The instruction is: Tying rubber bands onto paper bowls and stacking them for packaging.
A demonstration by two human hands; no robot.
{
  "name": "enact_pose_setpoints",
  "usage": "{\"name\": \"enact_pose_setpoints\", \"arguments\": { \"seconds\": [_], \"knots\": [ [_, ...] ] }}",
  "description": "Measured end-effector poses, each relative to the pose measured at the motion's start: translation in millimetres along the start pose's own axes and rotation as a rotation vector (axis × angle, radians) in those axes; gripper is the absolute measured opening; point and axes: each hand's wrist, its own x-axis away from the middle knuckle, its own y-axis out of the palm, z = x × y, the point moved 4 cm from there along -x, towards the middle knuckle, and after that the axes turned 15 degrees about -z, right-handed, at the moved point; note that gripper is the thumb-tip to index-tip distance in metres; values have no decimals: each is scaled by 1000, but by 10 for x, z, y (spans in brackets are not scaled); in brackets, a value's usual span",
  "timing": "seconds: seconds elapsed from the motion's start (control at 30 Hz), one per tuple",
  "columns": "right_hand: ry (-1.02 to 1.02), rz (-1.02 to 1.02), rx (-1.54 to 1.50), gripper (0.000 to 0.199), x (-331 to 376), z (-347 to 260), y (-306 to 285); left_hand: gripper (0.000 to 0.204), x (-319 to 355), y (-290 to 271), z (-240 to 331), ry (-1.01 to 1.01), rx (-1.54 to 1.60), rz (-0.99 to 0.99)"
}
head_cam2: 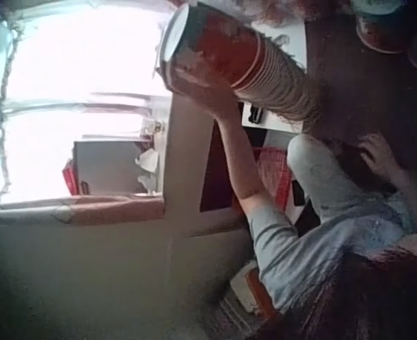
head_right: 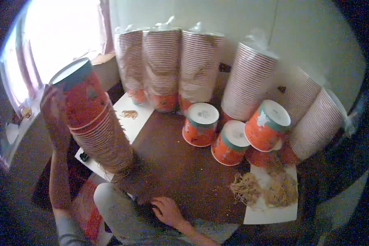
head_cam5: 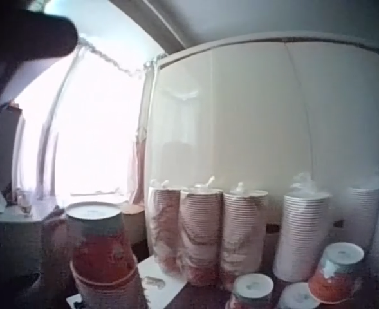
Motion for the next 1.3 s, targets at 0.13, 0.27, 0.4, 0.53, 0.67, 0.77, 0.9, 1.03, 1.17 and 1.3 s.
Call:
{"name": "enact_pose_setpoints", "arguments": {
  "seconds": [0.13, 0.27, 0.4, 0.53, 0.67, 0.77, 0.9, 1.03, 1.17, 1.3],
  "knots": [
    [76, 138, -64, 24, 191, 77, 61, 30, 63, 280, 740, 231, -32, -159],
    [18, 84, 121, 21, 267, 118, 251, 33, 482, 1091, 1110, 109, 430, -589],
    [4, 112, 408, 19, 228, 17, 289, 38, 865, 1742, 1530, 461, 368, -779],
    [18, 152, 409, 18, 227, 61, 415, 36, 997, 2403, 1672, 440, 240, -830],
    [-3, 142, 422, 17, 218, 14, 303, 35, 863, 2975, 1734, 231, 179, -810],
    [7, 143, 441, 16, 187, 15, 367, 33, 877, 3199, 1736, 181, 161, -798],
    [13, 169, 389, 17, 200, 21, 399, 32, 939, 3280, 1694, 196, 134, -819],
    [72, 106, 326, 19, 183, 15, 385, 31, 837, 2846, 1574, 107, 241, -786],
    [59, 4, 194, 20, 141, -155, 83, 23, 983, 2441, 1029, -333, 808, -765],
    [160, 448, -329, 34, 396, 64, -30, 11, 1335, 2079, 743, -1026, 1404, -914]
  ]
}}
